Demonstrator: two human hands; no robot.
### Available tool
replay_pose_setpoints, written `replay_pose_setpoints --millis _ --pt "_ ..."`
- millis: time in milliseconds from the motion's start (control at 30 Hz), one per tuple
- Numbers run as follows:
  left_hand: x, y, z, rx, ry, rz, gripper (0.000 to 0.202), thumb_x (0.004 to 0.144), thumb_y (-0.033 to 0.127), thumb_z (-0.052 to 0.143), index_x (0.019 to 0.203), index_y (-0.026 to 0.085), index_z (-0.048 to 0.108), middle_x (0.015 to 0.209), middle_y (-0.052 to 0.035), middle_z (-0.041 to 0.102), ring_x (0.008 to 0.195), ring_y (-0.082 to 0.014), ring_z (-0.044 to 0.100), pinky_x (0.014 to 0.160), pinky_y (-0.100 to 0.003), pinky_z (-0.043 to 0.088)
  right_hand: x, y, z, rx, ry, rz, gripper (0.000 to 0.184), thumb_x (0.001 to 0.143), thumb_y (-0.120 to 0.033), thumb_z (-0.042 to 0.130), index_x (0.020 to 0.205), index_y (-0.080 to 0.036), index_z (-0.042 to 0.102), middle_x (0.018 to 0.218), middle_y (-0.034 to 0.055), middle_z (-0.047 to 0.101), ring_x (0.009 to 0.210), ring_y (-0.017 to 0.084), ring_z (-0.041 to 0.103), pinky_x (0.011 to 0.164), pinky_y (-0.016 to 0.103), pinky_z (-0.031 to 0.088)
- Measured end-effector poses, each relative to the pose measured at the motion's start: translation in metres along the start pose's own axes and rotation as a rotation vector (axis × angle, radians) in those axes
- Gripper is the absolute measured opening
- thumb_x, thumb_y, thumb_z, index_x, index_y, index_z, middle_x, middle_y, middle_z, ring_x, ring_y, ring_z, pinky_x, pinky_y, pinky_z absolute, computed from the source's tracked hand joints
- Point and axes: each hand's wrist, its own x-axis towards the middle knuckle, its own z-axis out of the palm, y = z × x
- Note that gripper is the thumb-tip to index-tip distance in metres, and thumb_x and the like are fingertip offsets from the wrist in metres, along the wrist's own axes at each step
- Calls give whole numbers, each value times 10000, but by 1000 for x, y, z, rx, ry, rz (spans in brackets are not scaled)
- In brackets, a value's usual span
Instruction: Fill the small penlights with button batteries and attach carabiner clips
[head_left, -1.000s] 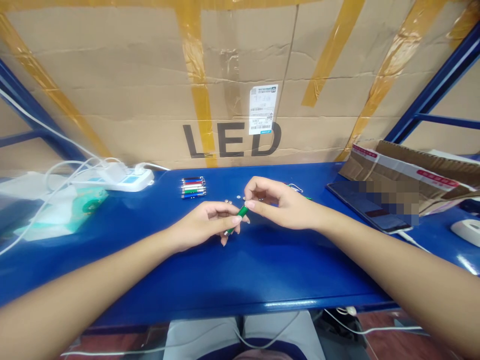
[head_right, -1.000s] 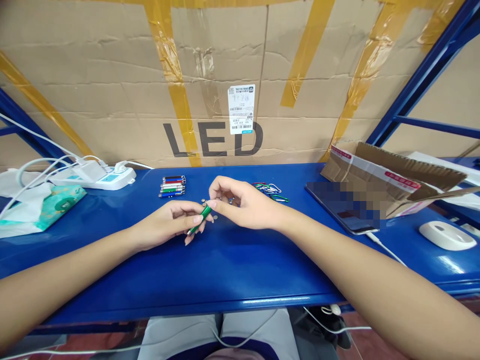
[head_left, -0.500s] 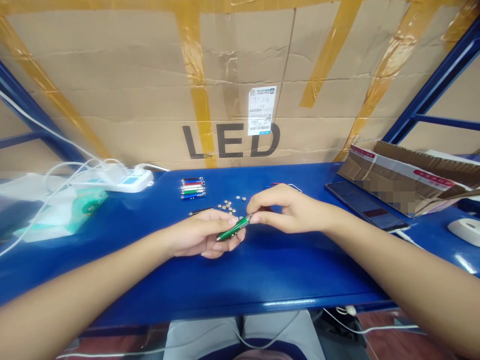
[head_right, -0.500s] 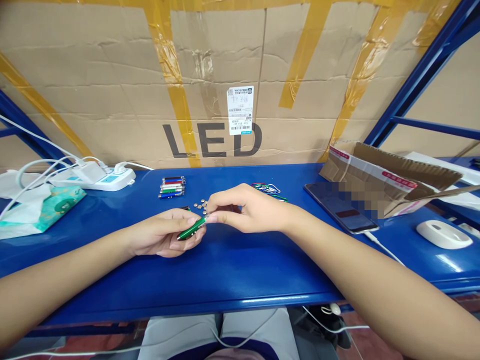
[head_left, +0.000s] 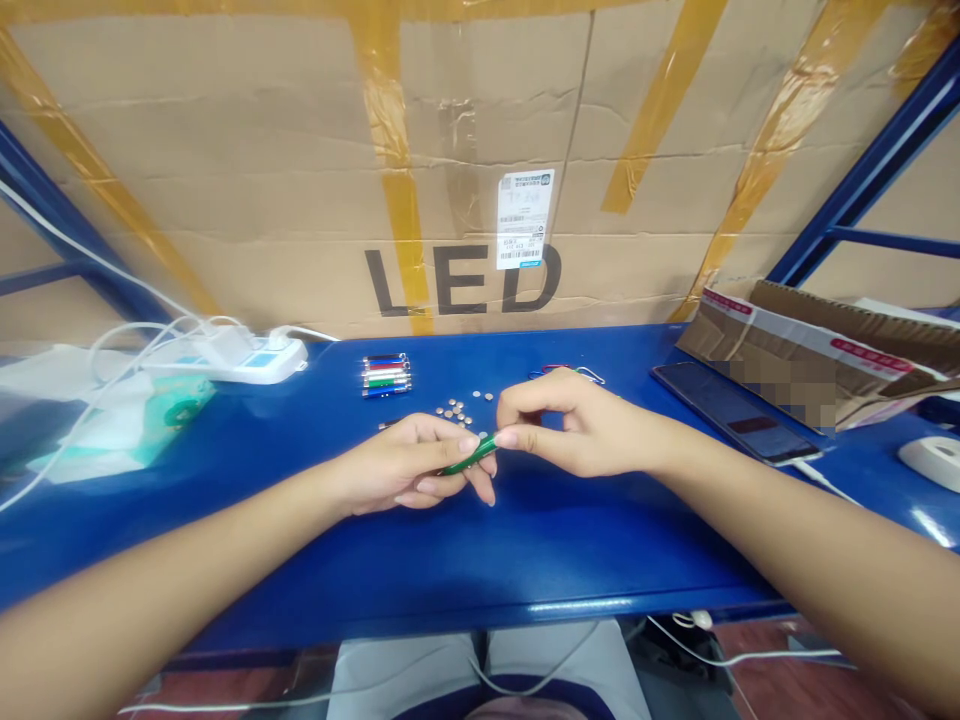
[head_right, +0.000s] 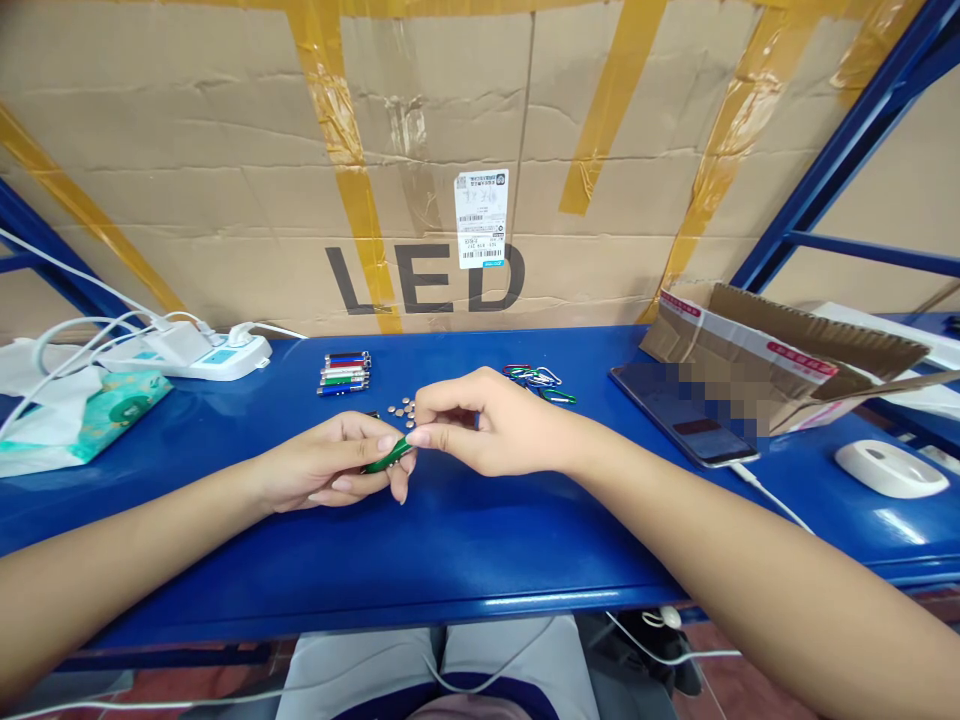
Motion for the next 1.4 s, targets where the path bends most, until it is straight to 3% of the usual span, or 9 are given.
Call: replay_pose_setpoints --millis 167,300,433,567,733,933,1200,1300,1400 --pt "0 -7 2 617 306 338 339 944 429 585 943 155 784 595 -29 649 460 -96 524 448 -209 455 4 3 16 319 111 403 374 843 -460 692 646 -188 528 501 -43 543 406 81 456 409 206 341" --pt "-2 -12 0 1165 456 714 243 955 259 576 1088 192 768 1037 -88 781 928 -203 733 854 -292 577 5 5 25 681 174 599 333 803 -424 718 647 -169 571 462 -35 563 328 77 461 342 193 318" --pt "-2 -14 -3 1328 470 781 267 953 213 564 1144 172 747 1112 -98 774 1017 -217 730 944 -296 555 5 12 31 907 191 672 350 768 -435 756 657 -162 568 480 -33 553 353 71 456 341 193 305" --pt "2 -10 -4 1156 505 649 247 952 288 582 1080 191 769 1046 -84 782 875 -202 732 821 -289 569 8 19 35 779 204 602 428 821 -546 699 671 -189 515 469 -71 469 361 65 378 361 208 267" --pt "4 -2 -1 550 375 239 373 936 457 587 919 132 769 479 27 551 380 -83 458 408 -208 398 8 23 28 258 191 307 488 954 -581 494 663 -189 481 583 -56 402 526 84 366 504 228 310" --pt "4 2 2 118 218 138 345 863 429 708 905 90 753 599 -20 643 397 -27 339 335 -148 254 4 23 11 111 62 134 394 1002 -473 464 732 -186 476 646 -52 415 595 94 374 572 225 348" --pt "-3 9 -5 -64 -85 -133 279 810 356 777 850 80 768 734 -110 731 402 -11 311 313 -141 167 -1 8 5 -82 -114 -143 236 988 -249 533 805 -155 649 724 12 628 673 106 536 665 217 415" --pt "-6 11 -3 -5 -85 -76 319 826 399 759 842 81 773 642 -70 689 395 -12 293 321 -150 180 -3 2 8 -114 -60 -147 252 979 -225 533 762 -157 641 710 14 628 660 105 535 652 220 409" --pt "-7 8 2 208 49 99 342 889 412 685 880 84 783 541 -26 628 399 -32 327 342 -159 242 -3 0 11 -105 50 -70 305 967 -247 537 685 -158 609 630 -9 564 590 93 475 586 221 376"
